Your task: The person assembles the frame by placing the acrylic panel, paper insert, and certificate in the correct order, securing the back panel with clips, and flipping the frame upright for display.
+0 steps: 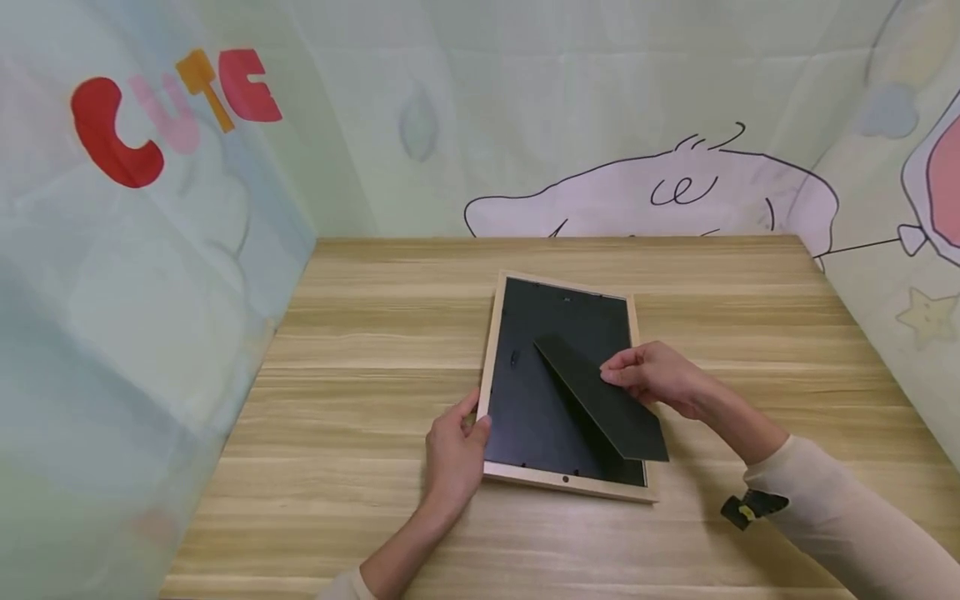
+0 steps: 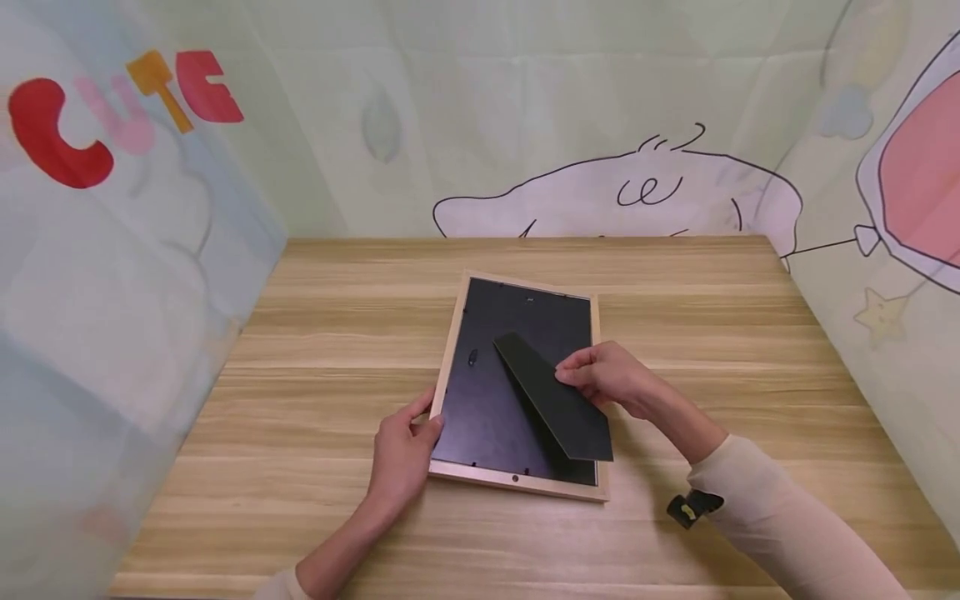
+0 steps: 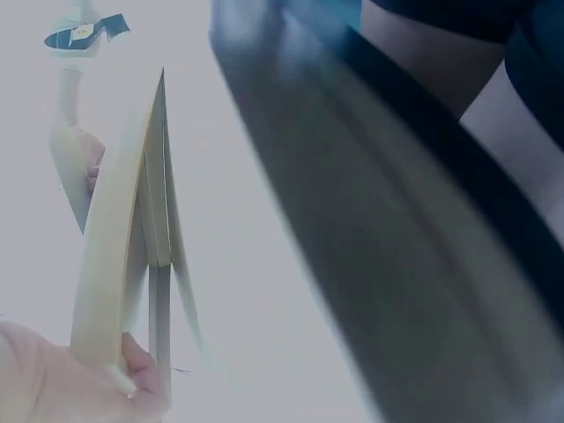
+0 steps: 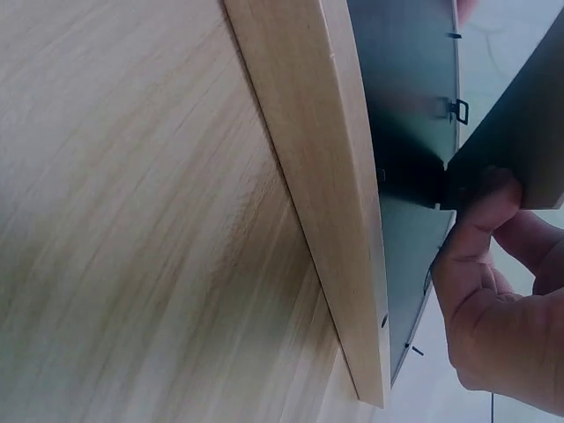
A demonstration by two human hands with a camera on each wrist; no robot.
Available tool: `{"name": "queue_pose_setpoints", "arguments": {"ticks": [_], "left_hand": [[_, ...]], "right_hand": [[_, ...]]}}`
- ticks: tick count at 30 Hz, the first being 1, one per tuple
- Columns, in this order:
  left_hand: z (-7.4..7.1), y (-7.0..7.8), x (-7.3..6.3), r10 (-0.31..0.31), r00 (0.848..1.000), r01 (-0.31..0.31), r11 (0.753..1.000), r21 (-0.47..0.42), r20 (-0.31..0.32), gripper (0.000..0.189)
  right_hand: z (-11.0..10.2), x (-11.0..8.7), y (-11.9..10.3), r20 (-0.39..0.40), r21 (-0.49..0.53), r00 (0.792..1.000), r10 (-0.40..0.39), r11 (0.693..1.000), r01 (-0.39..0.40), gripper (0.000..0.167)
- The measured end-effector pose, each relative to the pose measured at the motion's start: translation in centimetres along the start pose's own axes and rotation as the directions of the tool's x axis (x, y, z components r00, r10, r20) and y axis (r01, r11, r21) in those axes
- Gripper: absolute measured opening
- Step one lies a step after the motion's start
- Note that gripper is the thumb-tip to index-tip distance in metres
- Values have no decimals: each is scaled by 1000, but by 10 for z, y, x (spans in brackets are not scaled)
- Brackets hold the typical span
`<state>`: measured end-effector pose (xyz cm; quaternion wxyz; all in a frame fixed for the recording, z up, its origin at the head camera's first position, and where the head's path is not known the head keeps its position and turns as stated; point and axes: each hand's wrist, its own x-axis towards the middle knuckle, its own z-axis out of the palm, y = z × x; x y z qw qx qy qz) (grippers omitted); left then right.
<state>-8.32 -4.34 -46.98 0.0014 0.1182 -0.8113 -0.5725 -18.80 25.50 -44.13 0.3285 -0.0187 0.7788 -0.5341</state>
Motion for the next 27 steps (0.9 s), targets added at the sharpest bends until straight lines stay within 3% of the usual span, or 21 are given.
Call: {"name": "queue_pose_setpoints", "arguments": {"ticks": [7,13,20,27], "left_hand": [[-6,11,7,76,997,-76,997,31,6,46],[-15,30,16,134,990,-138,986,99,48,48],[-27,53,40,241,968,-250,926,281,67,44],[-38,72,61,292,946,-321,891,321,139,44]], "right_hand": [[1,0,0,-10,87,1000,1,996,0,31],[3,1,2,-16,186,1000,-6,983,9,23],[1,0,-3,-8,336,1000,-26,942,27,11],[-2,-2,-12,14,437,999,-39,899,29,14]]}}
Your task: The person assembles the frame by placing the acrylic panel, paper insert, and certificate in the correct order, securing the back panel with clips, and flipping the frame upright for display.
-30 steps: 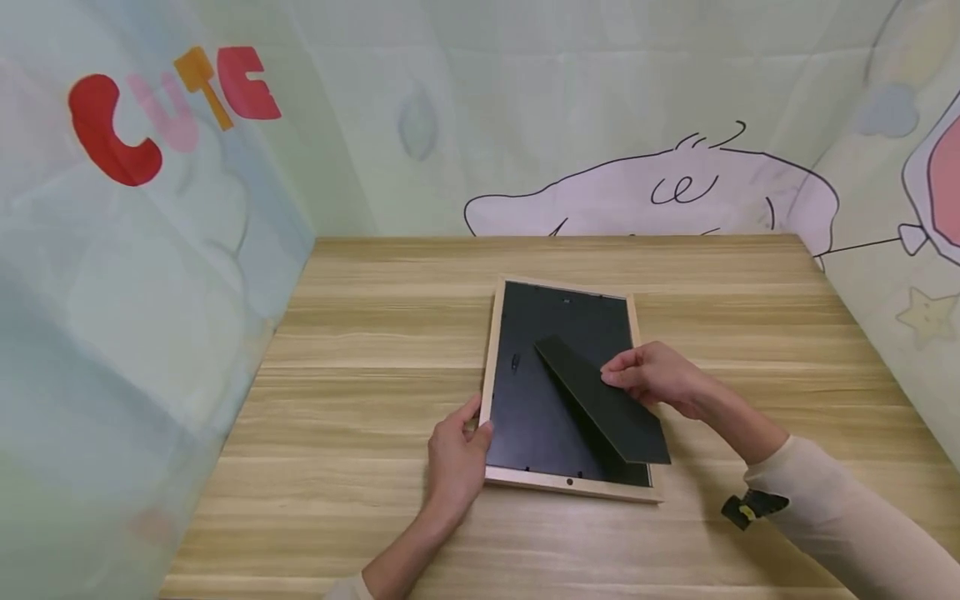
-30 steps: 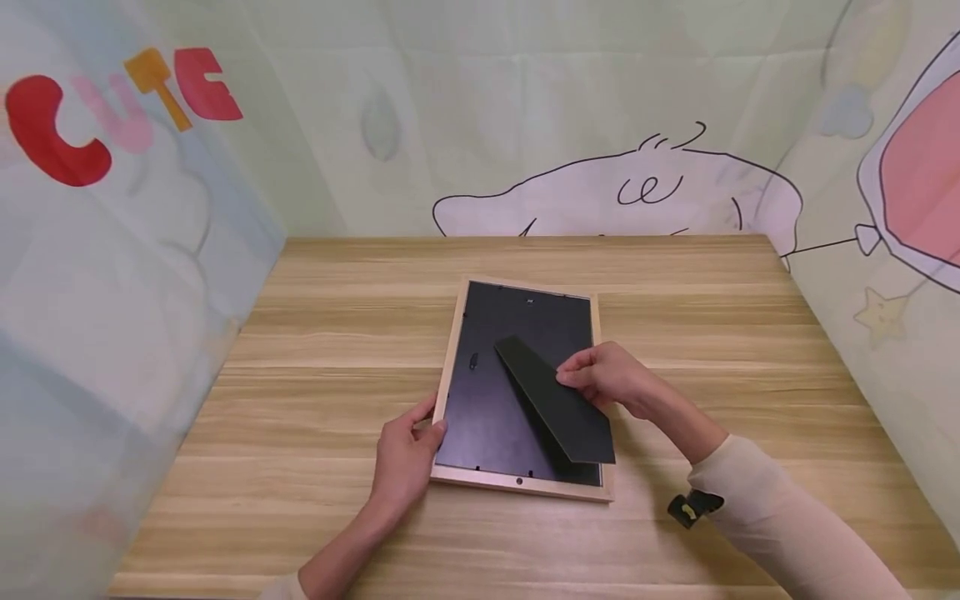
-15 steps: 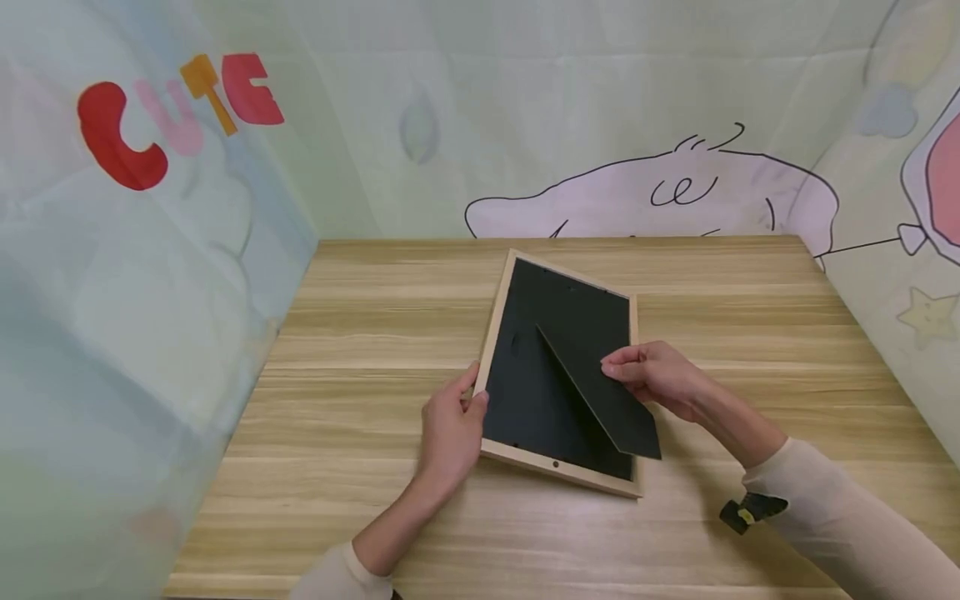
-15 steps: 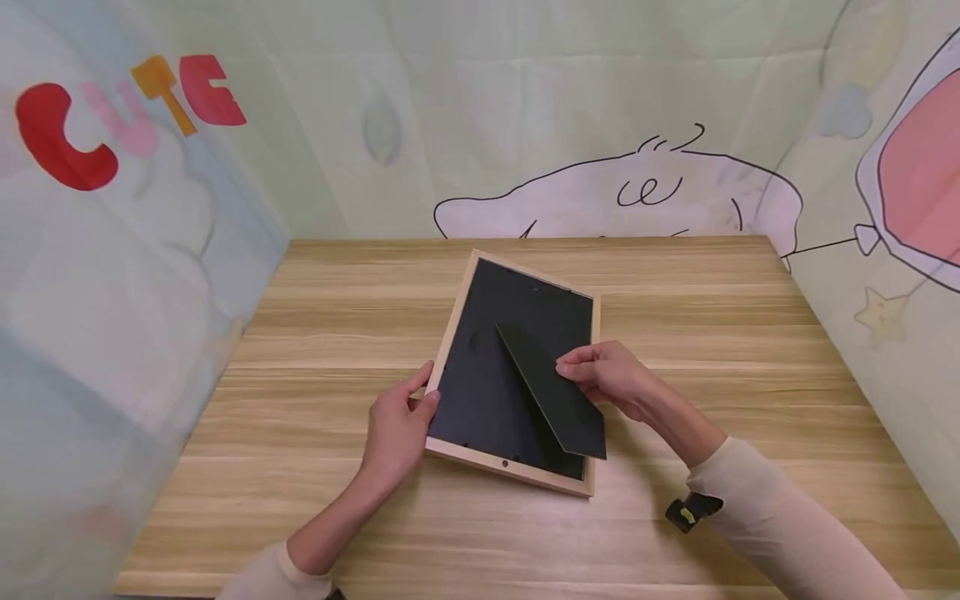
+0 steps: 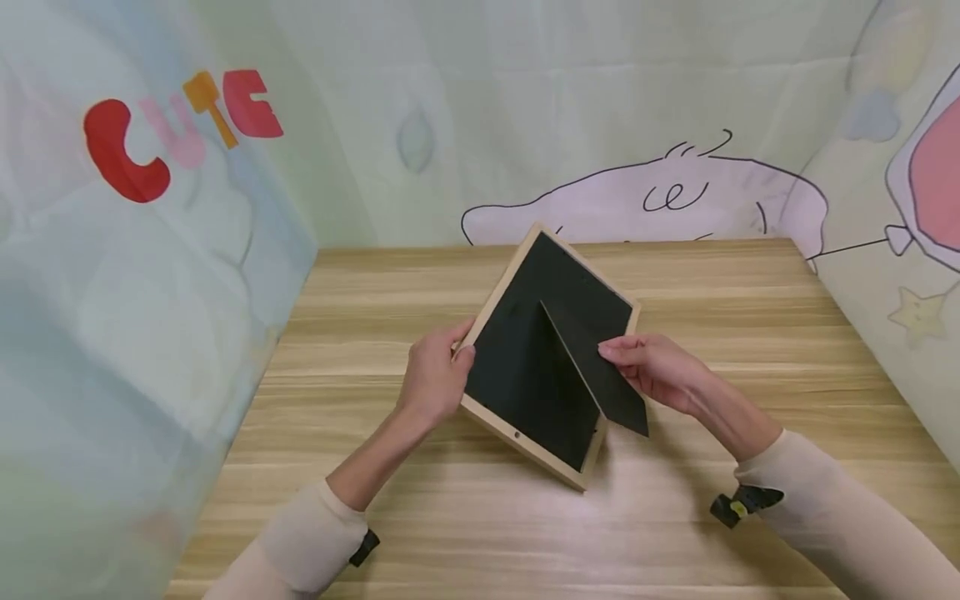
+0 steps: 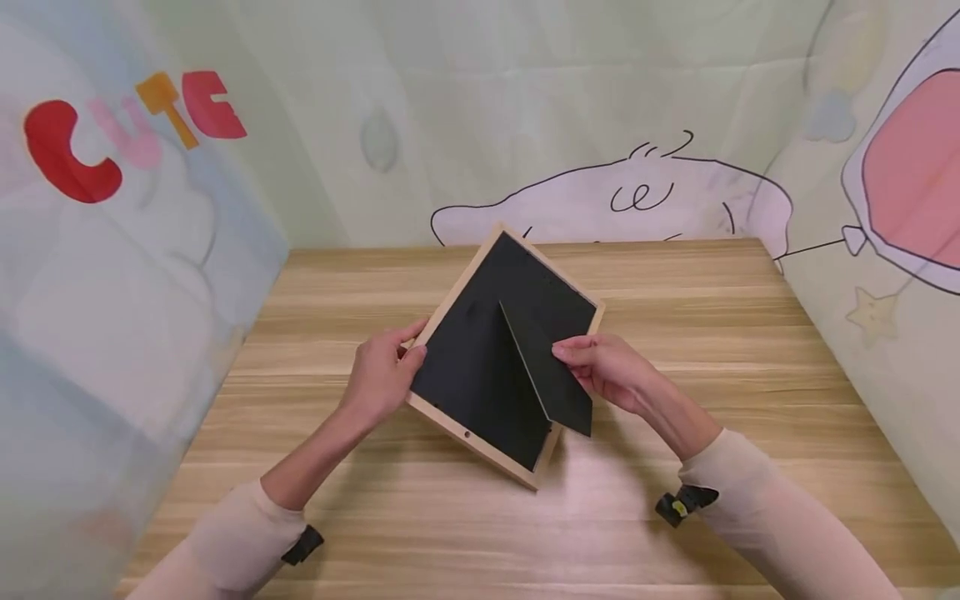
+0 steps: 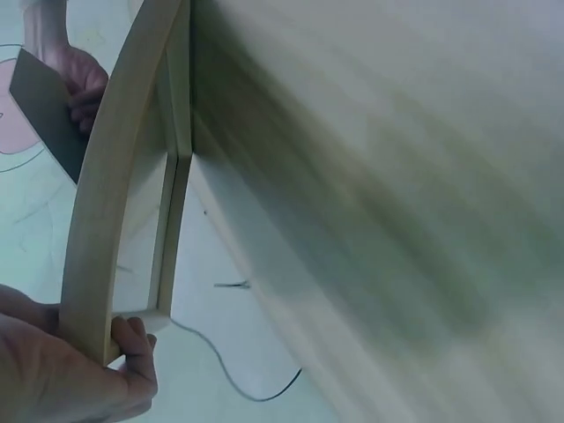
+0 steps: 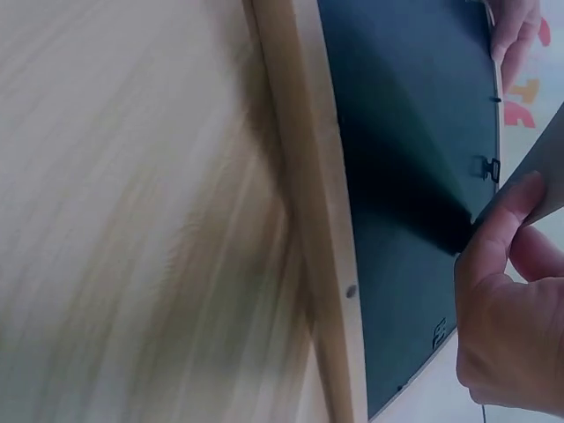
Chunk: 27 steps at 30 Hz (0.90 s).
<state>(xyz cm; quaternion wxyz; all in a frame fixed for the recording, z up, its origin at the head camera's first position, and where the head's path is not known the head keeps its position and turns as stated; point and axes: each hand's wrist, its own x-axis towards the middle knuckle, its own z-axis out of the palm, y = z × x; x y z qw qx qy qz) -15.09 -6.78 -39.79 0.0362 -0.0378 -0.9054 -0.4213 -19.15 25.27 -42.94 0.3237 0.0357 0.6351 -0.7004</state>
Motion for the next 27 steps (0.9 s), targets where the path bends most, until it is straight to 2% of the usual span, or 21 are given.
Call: {"name": "queue_pose_setpoints", "arguments": {"ticks": [5,8,14,20,27], "left_hand": [[-12,10,16,66,997,-68,997,38,46,46],[-21,16,26,127,989,-133,988,79,70,46],[-35,29,42,254,961,-269,951,153,113,45],[-43,43,52,360,920,-387,895,222,152,48],[-44,55,58,484,850,-526,809,263,209,47]], "right_hand": [[-3,-4,-5,49,84,998,-36,996,32,25],[-5,-8,-7,82,125,995,-56,991,45,29],[-10,-16,-11,98,163,993,-69,985,53,31],[-17,-23,-10,127,184,987,-96,980,72,33],[-22,-25,6,197,165,972,-127,982,95,31]]}}
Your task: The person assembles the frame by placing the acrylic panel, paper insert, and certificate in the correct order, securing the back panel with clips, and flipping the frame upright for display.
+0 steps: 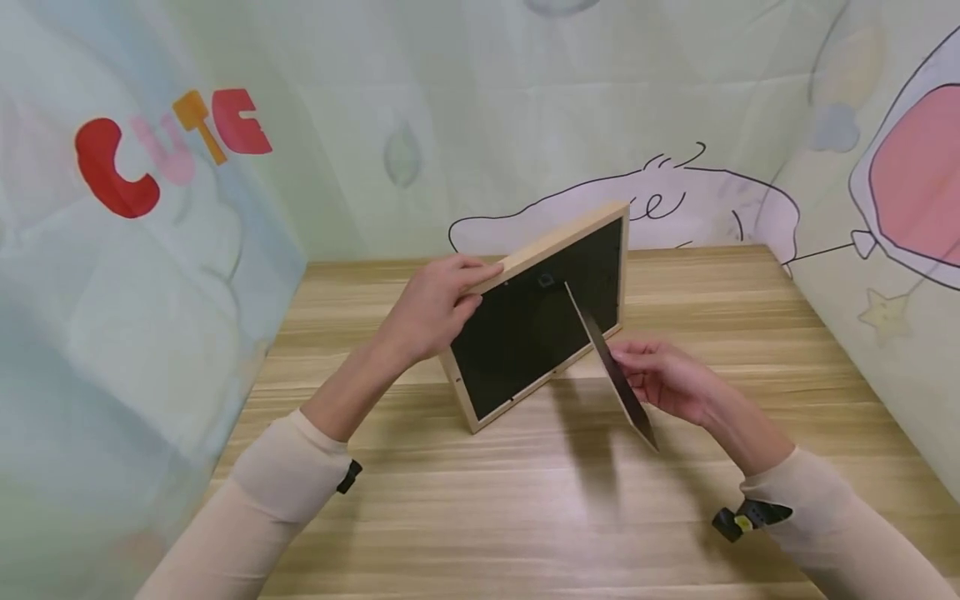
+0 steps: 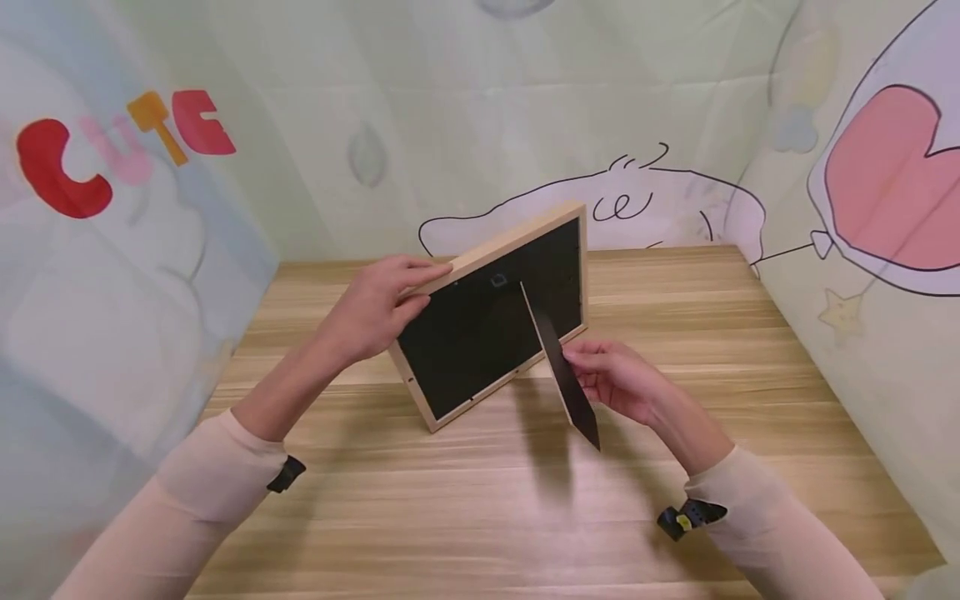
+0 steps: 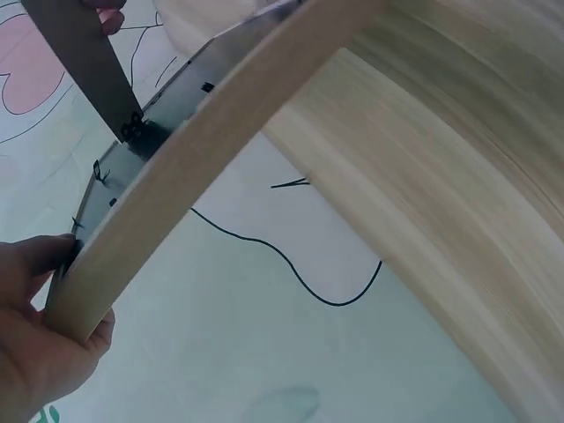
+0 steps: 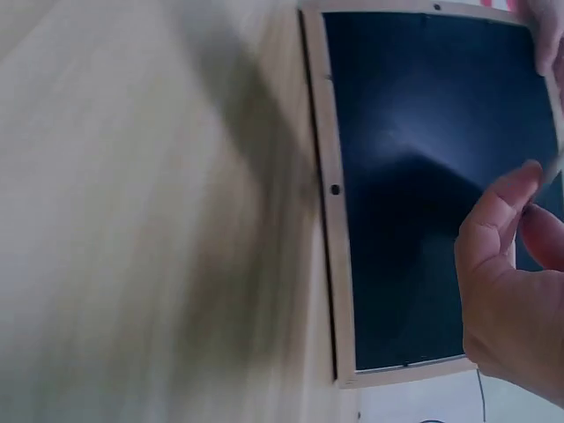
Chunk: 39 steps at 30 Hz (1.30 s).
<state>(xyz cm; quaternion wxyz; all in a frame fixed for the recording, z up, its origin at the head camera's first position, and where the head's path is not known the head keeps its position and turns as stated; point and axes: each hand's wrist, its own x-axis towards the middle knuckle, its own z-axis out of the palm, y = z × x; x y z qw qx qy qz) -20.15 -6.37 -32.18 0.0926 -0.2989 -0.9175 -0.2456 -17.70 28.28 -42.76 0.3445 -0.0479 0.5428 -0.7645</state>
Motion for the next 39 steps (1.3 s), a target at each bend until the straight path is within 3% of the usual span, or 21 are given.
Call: {"name": "queue_pose_setpoints", "arguments": {"ticks": [6,13,21,30,39], "left_hand": [[1,5,-2,126,992,-125,991,41,-20,46],[6,9,-9,296,952,-289,953,93,-79,42],[14,12,-16,373,921,-357,923,140,-114,40],[18,22,-24,382,918,-359,914,187,-105,40],[25,27,-33,422,898,-383,888,254,-120,42]], "right_hand": [[-2,2,20,36,-69,999,-5,998,8,24],[0,3,35,17,-86,1000,3,996,-2,17],[3,4,44,-25,-100,999,24,995,-27,13],[0,5,50,-33,-113,999,15,993,-19,13],[-1,6,59,-75,-124,997,22,992,-31,13]]}}
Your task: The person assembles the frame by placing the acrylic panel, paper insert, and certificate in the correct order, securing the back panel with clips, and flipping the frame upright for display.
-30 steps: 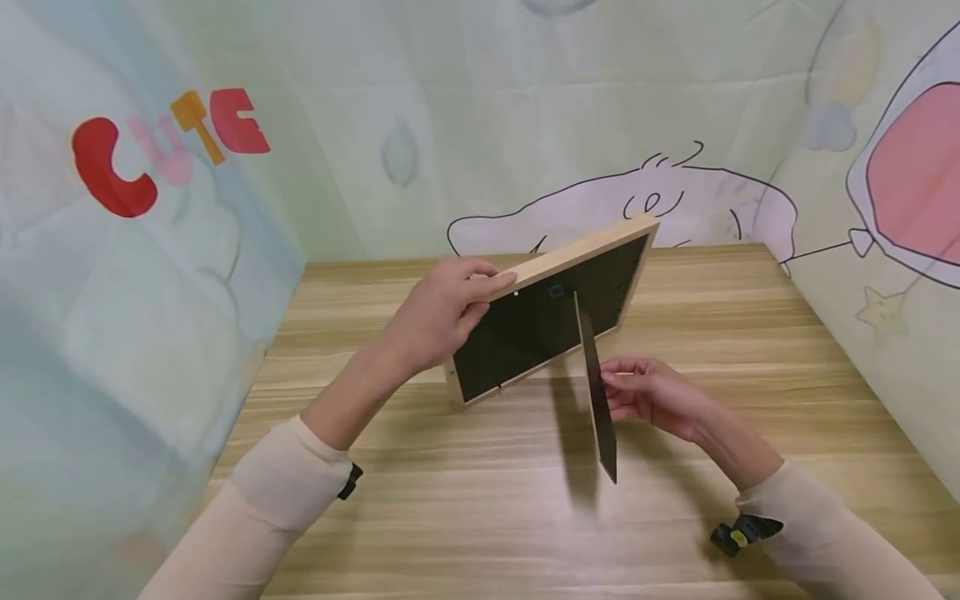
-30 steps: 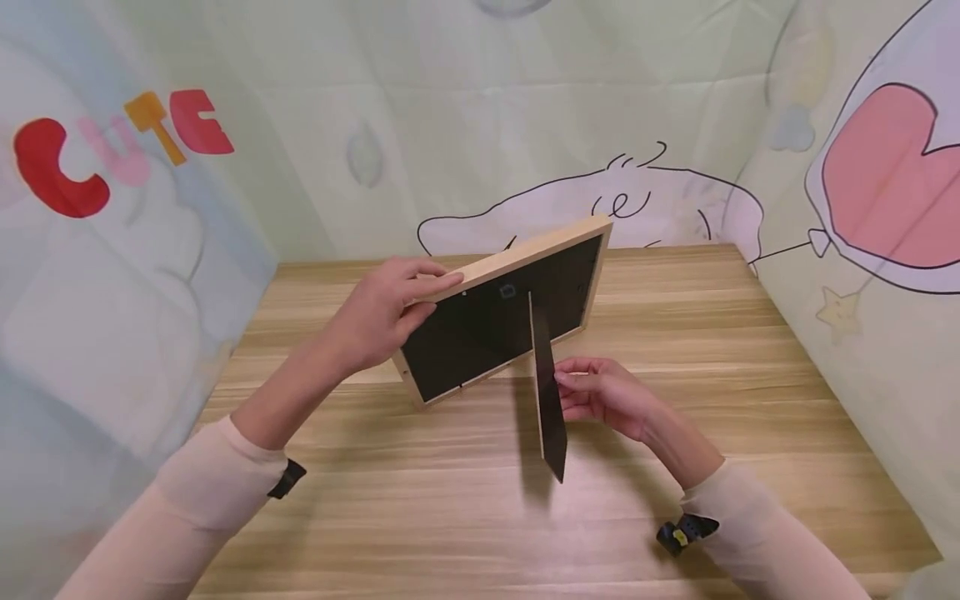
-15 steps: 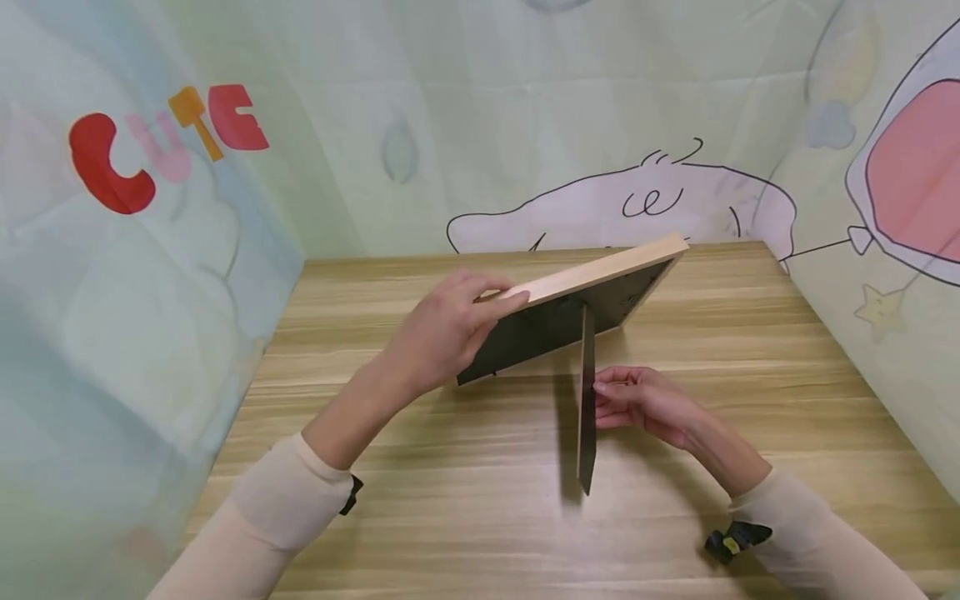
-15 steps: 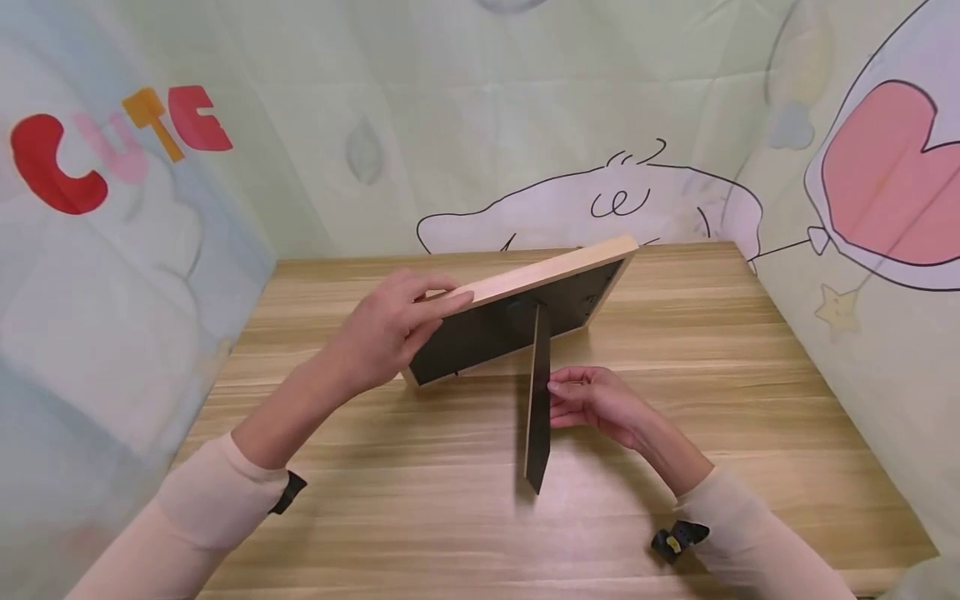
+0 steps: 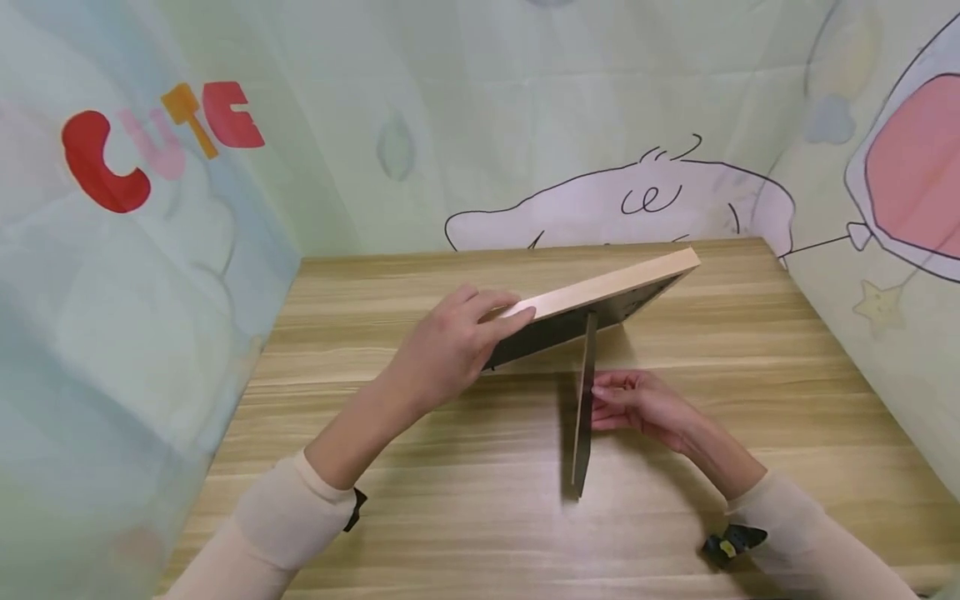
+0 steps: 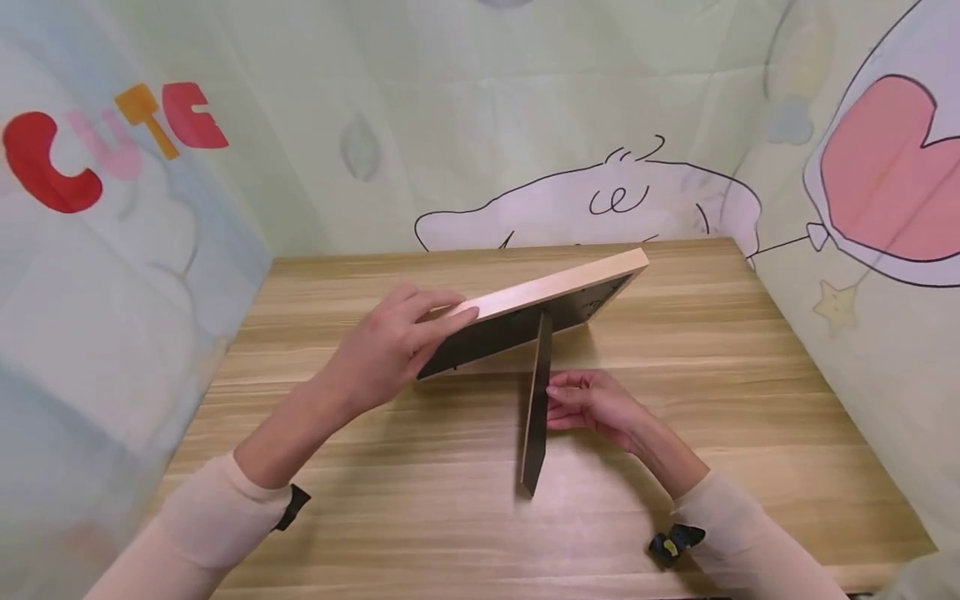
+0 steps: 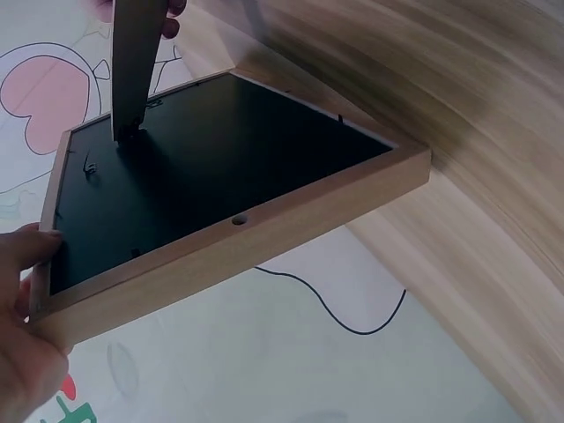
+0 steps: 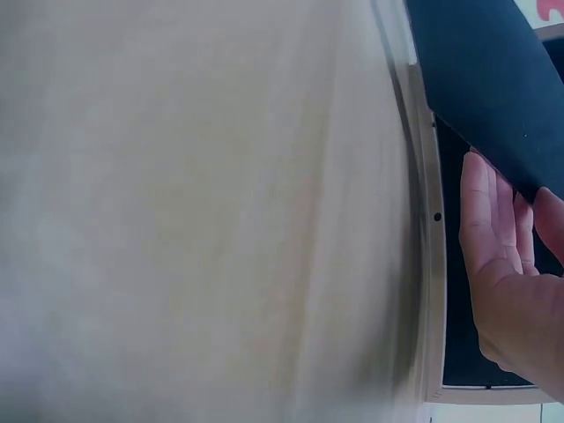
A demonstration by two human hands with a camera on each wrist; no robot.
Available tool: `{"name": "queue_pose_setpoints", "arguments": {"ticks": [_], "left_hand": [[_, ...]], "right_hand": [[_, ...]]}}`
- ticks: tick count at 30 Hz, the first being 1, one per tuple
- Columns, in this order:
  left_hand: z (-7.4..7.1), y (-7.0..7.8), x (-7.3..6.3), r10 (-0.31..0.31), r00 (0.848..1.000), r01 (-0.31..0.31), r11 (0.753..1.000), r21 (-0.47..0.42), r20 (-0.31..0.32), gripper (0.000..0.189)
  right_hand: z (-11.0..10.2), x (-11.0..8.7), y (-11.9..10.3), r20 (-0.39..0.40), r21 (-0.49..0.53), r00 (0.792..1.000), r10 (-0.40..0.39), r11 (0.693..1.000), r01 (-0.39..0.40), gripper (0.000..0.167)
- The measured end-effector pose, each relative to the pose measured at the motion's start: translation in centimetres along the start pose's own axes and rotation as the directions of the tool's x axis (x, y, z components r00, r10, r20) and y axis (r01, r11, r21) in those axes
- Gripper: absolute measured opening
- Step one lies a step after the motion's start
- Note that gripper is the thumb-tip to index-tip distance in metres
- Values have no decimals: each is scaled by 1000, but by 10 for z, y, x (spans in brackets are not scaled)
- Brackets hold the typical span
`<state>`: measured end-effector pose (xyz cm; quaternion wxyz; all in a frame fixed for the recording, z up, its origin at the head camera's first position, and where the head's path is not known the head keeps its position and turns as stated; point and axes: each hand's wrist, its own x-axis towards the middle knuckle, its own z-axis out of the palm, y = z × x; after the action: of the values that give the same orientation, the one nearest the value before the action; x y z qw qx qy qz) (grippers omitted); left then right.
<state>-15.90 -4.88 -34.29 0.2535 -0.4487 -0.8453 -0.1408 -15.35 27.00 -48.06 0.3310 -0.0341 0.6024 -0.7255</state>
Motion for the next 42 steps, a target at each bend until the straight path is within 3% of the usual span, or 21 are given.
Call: {"name": "queue_pose_setpoints", "arguments": {"ticks": [10,17,26,30,33,35,38,40,42], "left_hand": [[5,5,-9,62,998,-58,994,93,-32,48],[6,4,-15,92,989,-82,993,79,-120,40],[6,1,-33,22,976,-25,1000,-7,-215,39],[6,0,-46,-48,963,39,998,-40,-266,40],[6,1,-57,-155,938,122,985,-122,-311,46],[8,2,-65,-229,915,183,969,-164,-331,52],[11,6,-76,-341,868,280,936,-212,-360,58],[15,9,-82,-422,817,344,904,-255,-393,60],[19,14,-88,-528,743,411,845,-343,-411,57]], "right_hand": [[2,-3,8,-13,-25,1000,11,1000,-11,22],[-1,-9,6,-11,-24,1000,-14,1000,14,39],[-5,-11,-5,-26,20,997,-78,997,79,45],[-12,-14,-16,-103,92,984,-145,984,155,32],[-20,-17,-26,-168,144,965,-200,964,225,22],[-25,-20,-32,-198,175,953,-231,948,266,24],[-31,-24,-38,-224,223,937,-270,921,319,28],[-33,-27,-42,-240,256,924,-299,898,357,29],[-37,-30,-44,-257,290,907,-333,869,401,31]]}}
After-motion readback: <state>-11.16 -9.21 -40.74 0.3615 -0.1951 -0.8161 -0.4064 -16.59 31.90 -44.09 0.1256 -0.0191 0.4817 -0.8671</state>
